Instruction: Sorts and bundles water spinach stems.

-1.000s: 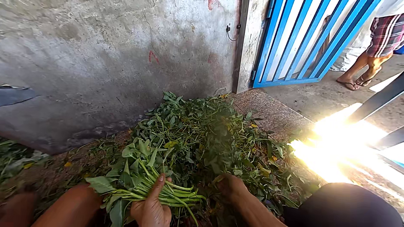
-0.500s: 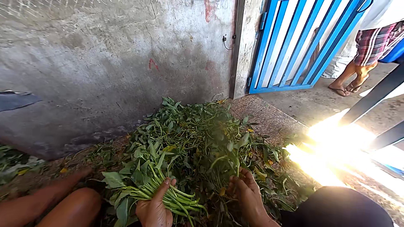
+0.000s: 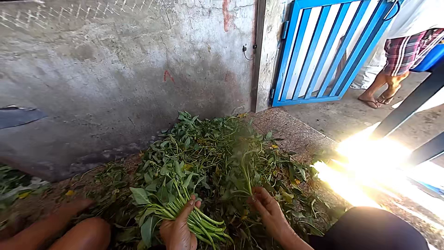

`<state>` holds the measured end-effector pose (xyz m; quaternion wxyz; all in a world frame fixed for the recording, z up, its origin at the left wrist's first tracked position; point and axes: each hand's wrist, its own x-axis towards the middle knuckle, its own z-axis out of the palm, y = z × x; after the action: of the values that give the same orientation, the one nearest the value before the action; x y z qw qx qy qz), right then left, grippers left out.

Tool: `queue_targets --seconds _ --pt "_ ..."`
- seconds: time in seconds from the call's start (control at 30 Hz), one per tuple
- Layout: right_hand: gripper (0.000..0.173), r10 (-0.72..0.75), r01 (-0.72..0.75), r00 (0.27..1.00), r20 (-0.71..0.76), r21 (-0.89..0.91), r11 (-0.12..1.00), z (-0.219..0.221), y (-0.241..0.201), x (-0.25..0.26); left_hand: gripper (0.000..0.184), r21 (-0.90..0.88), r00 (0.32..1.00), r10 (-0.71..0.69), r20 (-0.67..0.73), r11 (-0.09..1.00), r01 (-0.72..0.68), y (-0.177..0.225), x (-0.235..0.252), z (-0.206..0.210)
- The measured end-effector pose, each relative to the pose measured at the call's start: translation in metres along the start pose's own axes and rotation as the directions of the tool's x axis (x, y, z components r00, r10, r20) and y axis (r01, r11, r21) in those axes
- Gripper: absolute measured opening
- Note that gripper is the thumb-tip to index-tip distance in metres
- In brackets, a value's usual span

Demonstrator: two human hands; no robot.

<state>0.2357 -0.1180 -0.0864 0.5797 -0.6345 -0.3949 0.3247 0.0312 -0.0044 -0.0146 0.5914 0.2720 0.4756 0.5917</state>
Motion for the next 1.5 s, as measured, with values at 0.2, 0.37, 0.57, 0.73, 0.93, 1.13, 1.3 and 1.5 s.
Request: queue_targets --seconds 0.2,0.37,0.57,0.73,0.93,1.13,1.3,1.5 --pt "0.03 -0.301 0.283 0.953 0.013 -0.38 0.88 0.017 0.022 -0.016 0.025 0.011 0.997 -0.037 0.063 0.999 0.037 -0.003 -0.003 0.002" --pt "0.025 -0.422 0.406 0.902 0.087 -0.497 0.767 0.035 0.018 -0.033 0.028 0.026 0.992 -0.051 0.118 0.998 0.049 -0.008 -0.004 0.001" --pt "0.026 -0.565 0.558 0.794 0.226 -0.64 0.528 0.04 0.017 -0.036 0.029 0.051 0.948 -0.108 0.3 0.994 0.098 -0.01 -0.001 -0.007" --pt "0.025 -0.58 0.633 0.733 0.355 -0.669 0.389 0.03 0.014 -0.031 0.034 0.066 0.959 -0.081 0.272 0.996 0.065 -0.013 0.001 -0.006" --pt "0.023 -0.585 0.664 0.694 0.42 -0.689 0.292 0.02 0.007 -0.029 0.039 0.107 0.947 -0.036 0.318 0.994 0.002 -0.013 0.0 -0.008" --pt "0.084 -0.159 0.357 0.926 0.342 -0.659 0.662 0.037 -0.034 -0.03 0.043 0.093 0.919 -0.05 0.391 0.996 0.014 -0.011 -0.007 -0.005" --pt "0.025 0.001 -0.055 0.97 0.245 0.214 0.975 0.066 -0.04 -0.021 0.042 0.071 0.911 -0.055 0.408 0.997 0.029 -0.01 -0.01 -0.002" --pt "0.012 -0.022 0.007 0.999 0.031 0.431 0.903 0.077 -0.031 -0.034 0.039 0.082 0.941 -0.108 0.319 0.993 0.086 -0.013 -0.009 -0.001"
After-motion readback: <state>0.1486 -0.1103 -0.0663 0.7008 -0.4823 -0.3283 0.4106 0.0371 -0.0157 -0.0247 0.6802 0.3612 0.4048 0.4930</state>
